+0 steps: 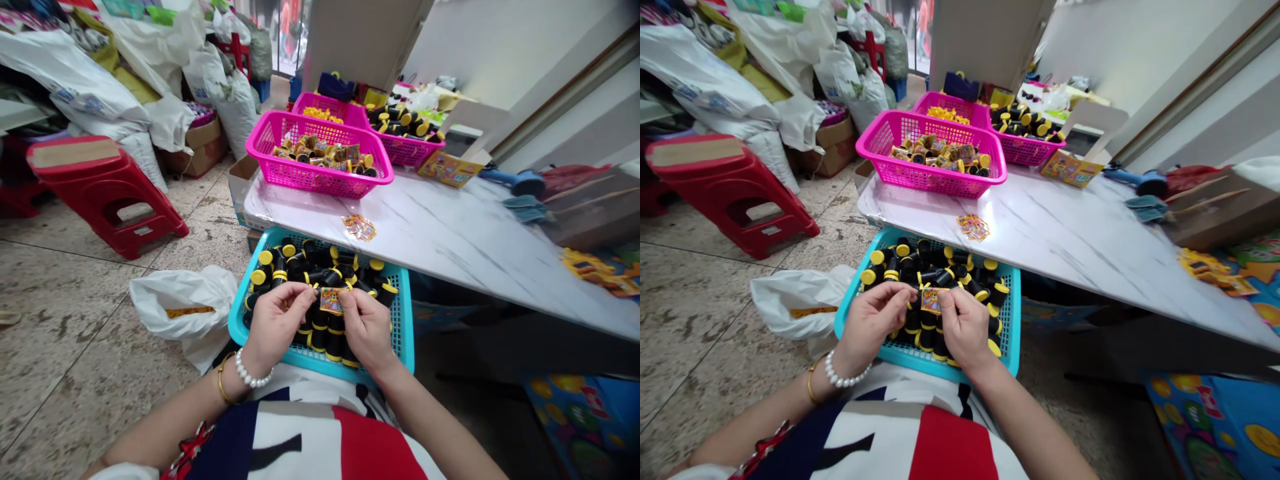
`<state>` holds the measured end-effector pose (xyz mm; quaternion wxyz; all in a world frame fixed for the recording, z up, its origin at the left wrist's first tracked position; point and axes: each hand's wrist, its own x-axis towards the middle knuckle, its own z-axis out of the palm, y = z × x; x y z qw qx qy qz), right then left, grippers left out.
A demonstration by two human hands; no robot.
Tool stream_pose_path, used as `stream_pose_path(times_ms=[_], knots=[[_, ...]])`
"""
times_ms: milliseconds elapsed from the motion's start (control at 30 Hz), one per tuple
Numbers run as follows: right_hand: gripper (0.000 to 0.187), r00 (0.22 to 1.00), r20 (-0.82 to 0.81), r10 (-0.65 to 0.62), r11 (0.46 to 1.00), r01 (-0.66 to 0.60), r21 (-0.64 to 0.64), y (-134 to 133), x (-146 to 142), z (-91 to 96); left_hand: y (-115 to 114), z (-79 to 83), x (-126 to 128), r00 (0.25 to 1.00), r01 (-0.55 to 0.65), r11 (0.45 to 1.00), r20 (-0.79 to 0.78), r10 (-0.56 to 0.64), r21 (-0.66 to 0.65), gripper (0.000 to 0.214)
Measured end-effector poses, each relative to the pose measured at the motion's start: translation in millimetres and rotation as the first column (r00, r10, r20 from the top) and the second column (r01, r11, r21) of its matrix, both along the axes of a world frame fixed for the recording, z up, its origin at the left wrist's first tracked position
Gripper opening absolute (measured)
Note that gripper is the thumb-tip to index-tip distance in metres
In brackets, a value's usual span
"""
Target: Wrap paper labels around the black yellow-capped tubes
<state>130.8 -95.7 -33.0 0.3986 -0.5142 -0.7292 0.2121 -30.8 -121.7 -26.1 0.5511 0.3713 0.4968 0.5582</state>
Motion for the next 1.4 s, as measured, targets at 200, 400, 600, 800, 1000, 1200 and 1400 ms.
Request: stream_pose_path(times_ms=[200,400,600,800,1000,1200,1400], knots=[[0.036,0.997,0.051,0.057,0.997,-0.06,0.054,-2.9,-2.3,-0.3,0.6,-1.7,-0.6,0.999,0.034,0.999,-0.015,-0.034,-0.034,0.027],[0.035,0.998,0.043,0.052,0.996,-0.055,0.071,-2.4,-1.6,0.5,3.2,-7.0,-2.3,0.997,0.028,0.997,0.071,-0.023,-0.069,0.026],[0.036,0.991,0.061,0.118,0.991,-0.122,0.063,-3.7,-7.9,-3.2,-1.0,-5.9,-2.3,0.994,0.101,0.99,0.056,-0.096,-0.101,0.03],[0.038,0.95,0.121,0.288,0.957,-0.291,0.011,-3.5,-3.1,2.5,-4.8,-7.6,-11.8,0.982,0.187,0.957,0.071,-0.176,-0.222,0.032],[0.023,0.928,0.372,0.013,1.0,-0.016,0.006,29.5,31.6,12.7,-7.6,-6.4,-15.6,0.979,0.194,0.947,0.109,-0.171,-0.257,0.028],[0.014,0.746,0.661,0.082,0.995,-0.026,-0.094,44.6,32.7,5.9,-2.6,-3.6,-15.2,0.971,0.202,0.948,0.176,-0.161,-0.247,0.029],[0.013,0.84,0.478,0.256,0.966,-0.206,-0.155,43.4,26.0,6.0,7.6,-0.7,-18.8,0.942,0.241,0.921,0.303,-0.146,-0.305,0.027]])
